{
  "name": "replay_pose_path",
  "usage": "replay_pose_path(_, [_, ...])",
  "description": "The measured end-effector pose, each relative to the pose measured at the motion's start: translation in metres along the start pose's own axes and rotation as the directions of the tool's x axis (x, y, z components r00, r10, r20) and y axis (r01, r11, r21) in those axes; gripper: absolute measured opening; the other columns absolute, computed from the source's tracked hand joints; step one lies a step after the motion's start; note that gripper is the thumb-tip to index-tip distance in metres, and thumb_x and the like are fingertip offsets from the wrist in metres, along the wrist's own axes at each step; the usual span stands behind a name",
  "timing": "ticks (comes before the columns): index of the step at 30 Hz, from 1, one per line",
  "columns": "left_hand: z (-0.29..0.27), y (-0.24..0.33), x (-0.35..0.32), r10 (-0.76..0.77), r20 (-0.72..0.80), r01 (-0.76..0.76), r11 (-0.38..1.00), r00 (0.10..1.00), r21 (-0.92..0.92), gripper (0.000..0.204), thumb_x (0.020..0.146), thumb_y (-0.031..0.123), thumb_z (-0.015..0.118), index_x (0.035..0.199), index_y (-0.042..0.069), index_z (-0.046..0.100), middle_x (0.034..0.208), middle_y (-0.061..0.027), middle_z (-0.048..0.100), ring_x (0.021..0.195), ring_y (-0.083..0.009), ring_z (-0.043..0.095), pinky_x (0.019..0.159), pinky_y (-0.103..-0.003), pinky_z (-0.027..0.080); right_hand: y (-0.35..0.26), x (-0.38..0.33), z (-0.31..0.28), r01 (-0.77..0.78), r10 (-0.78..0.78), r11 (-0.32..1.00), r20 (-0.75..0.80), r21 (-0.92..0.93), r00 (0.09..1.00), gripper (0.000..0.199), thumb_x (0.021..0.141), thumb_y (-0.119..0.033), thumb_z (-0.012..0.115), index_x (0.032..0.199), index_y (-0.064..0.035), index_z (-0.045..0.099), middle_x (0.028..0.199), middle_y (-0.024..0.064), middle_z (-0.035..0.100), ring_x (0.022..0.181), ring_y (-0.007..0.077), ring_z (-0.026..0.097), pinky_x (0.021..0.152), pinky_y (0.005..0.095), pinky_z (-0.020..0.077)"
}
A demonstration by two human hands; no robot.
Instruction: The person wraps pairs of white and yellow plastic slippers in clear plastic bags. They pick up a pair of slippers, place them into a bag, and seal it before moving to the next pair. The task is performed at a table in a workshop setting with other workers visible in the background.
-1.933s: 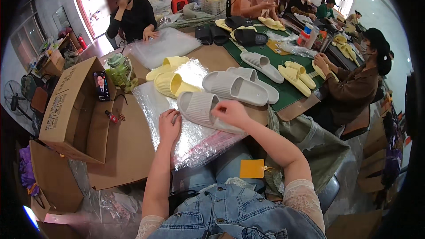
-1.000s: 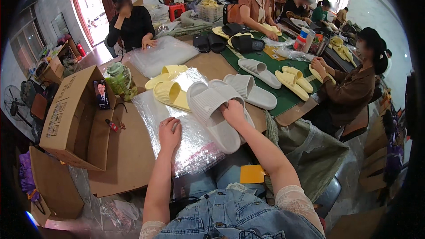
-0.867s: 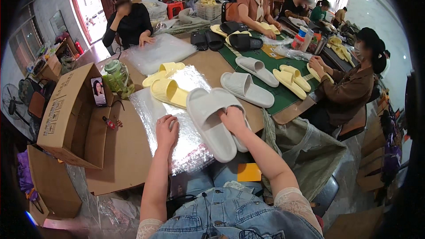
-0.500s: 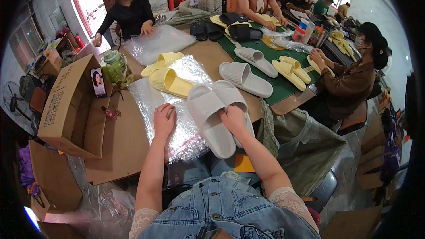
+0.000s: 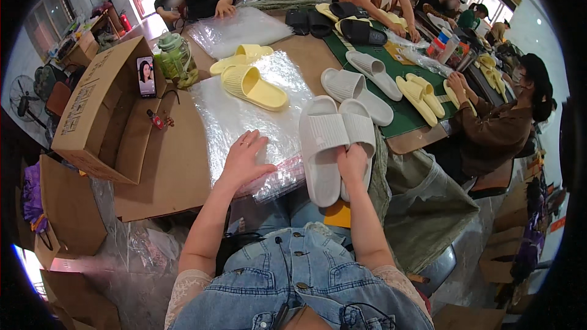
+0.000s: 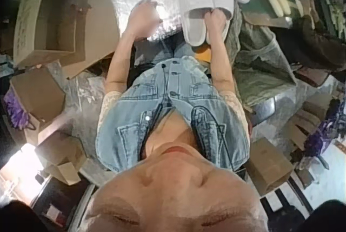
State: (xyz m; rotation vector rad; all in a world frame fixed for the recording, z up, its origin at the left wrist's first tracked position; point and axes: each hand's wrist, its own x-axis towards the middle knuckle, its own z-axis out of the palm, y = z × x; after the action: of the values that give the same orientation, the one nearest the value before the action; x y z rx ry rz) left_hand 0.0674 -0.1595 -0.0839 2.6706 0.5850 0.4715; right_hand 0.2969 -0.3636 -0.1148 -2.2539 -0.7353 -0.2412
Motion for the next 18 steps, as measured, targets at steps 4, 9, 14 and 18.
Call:
replay_pose_path(4, [0.007, -0.005, 0.003, 0.022, -0.127, -0.028, 0.999, 0.992, -0.044, 0.044, 0.081, 0.03, 0.076, 0.118, 0.01, 0.067, 0.127, -0.0165, 0.063, 0.122, -0.0361, 0.055, 0.101, -0.043, 0.046, 0.029, -0.015, -0.003, 0.071, -0.07, 0.976, -0.012, 0.205, 0.997, 0.027, 0.084, -0.021, 0.068, 0.09, 0.0046, 0.068, 0.08, 0.0275, 0.065, 0.079, 0.0468, 0.063, 0.07, 0.0512, 0.0486])
replay_pose_path(9, [0.001, 0.002, 0.01, -0.036, -0.239, 0.027, 0.999, 0.97, -0.038, 0.016, 0.089, 0.021, 0.069, 0.098, 0.01, 0.074, 0.1, -0.0111, 0.067, 0.098, -0.0316, 0.062, 0.081, -0.042, 0.052, 0.025, -0.027, -0.038, 0.143, -0.234, 0.873, 0.142, 0.466, 0.962, 0.021, 0.082, -0.016, 0.069, 0.094, 0.002, 0.069, 0.089, 0.0228, 0.069, 0.085, 0.0425, 0.065, 0.074, 0.0445, 0.0509])
replay_pose_path(14, [-0.014, 0.011, 0.024, -0.078, -0.258, 0.05, 0.992, 0.963, -0.114, 0.014, 0.09, 0.021, 0.067, 0.097, 0.011, 0.076, 0.083, -0.0113, 0.061, 0.083, -0.0306, 0.061, 0.073, -0.042, 0.05, -0.044, -0.027, -0.081, 0.298, -0.549, 0.791, 0.404, 0.534, 0.731, 0.025, 0.077, -0.008, 0.069, 0.102, -0.0028, 0.071, 0.101, 0.0213, 0.07, 0.096, 0.042, 0.065, 0.084, 0.0441, 0.0523])
replay_pose_path(18, [-0.025, 0.024, 0.03, -0.03, -0.191, -0.007, 0.982, 0.981, -0.189, 0.017, 0.089, 0.018, 0.067, 0.101, 0.01, 0.076, 0.079, -0.0134, 0.062, 0.077, -0.0324, 0.063, 0.071, -0.042, 0.05, -0.044, -0.026, -0.062, 0.395, -0.581, 0.812, 0.54, 0.429, 0.609, 0.03, 0.076, -0.014, 0.069, 0.104, -0.0027, 0.07, 0.096, 0.0236, 0.069, 0.09, 0.0441, 0.065, 0.08, 0.0476, 0.053])
